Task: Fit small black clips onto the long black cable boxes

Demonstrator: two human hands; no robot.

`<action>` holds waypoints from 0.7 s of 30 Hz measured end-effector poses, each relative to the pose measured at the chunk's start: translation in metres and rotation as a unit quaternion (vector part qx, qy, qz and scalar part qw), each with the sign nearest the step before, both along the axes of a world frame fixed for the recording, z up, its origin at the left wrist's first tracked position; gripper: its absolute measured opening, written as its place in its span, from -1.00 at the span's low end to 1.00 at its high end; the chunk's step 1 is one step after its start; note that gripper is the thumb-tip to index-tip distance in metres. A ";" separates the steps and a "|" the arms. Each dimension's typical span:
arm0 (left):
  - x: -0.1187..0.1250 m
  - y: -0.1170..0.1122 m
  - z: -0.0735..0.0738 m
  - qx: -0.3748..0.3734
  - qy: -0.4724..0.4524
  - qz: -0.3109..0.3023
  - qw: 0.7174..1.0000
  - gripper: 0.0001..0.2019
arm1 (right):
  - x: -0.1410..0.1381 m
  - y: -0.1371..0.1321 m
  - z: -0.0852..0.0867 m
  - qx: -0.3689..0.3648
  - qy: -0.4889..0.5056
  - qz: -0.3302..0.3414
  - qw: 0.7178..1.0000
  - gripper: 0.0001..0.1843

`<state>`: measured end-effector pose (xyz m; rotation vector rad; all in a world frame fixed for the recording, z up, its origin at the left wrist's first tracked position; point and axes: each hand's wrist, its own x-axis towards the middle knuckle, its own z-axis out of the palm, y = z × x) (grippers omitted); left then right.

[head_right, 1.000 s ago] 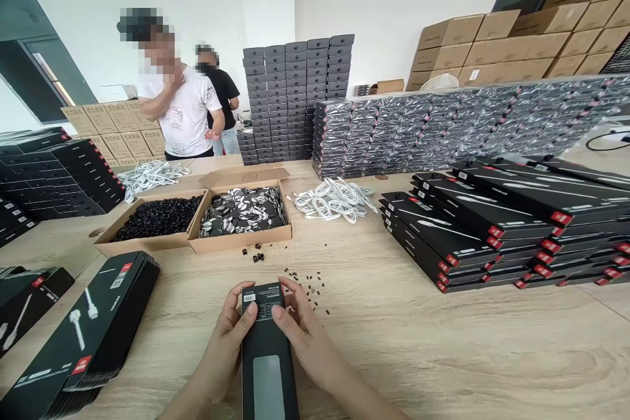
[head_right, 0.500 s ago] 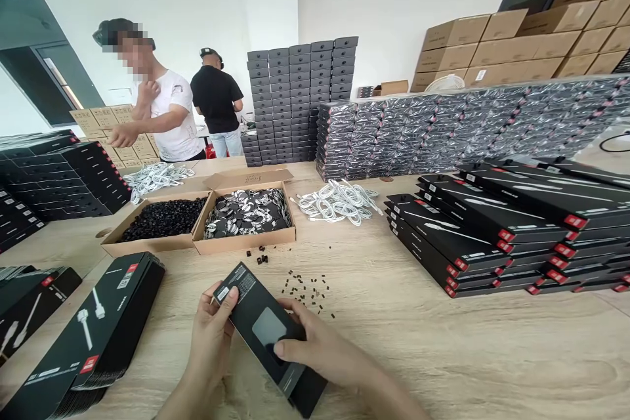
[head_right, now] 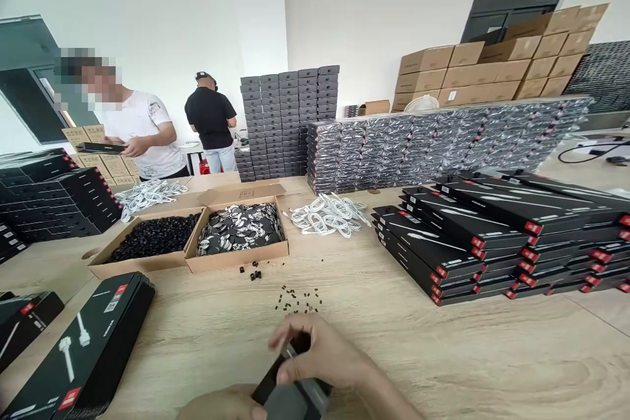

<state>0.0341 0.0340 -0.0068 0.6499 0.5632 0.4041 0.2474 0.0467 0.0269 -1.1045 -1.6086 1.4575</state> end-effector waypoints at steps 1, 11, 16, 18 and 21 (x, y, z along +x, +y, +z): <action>0.002 0.000 -0.001 -0.003 0.000 -0.003 1.000 -0.76 | -0.003 0.001 0.000 0.026 0.015 -0.044 0.999 -0.50; 0.004 0.015 -0.015 0.026 0.069 0.082 0.994 -0.58 | -0.012 0.004 0.001 -0.171 0.220 -0.163 0.946 -0.76; 0.001 0.014 -0.018 0.015 0.072 0.061 0.995 -0.53 | -0.014 0.001 0.001 -0.208 0.249 -0.121 0.938 -0.73; 0.000 0.013 -0.015 0.006 0.055 0.041 0.998 -0.50 | -0.016 -0.001 0.000 -0.226 0.262 -0.131 0.929 -0.70; 0.000 0.011 -0.013 0.024 0.032 0.025 0.999 -0.52 | -0.018 0.001 -0.006 -0.223 0.253 -0.133 0.932 -0.67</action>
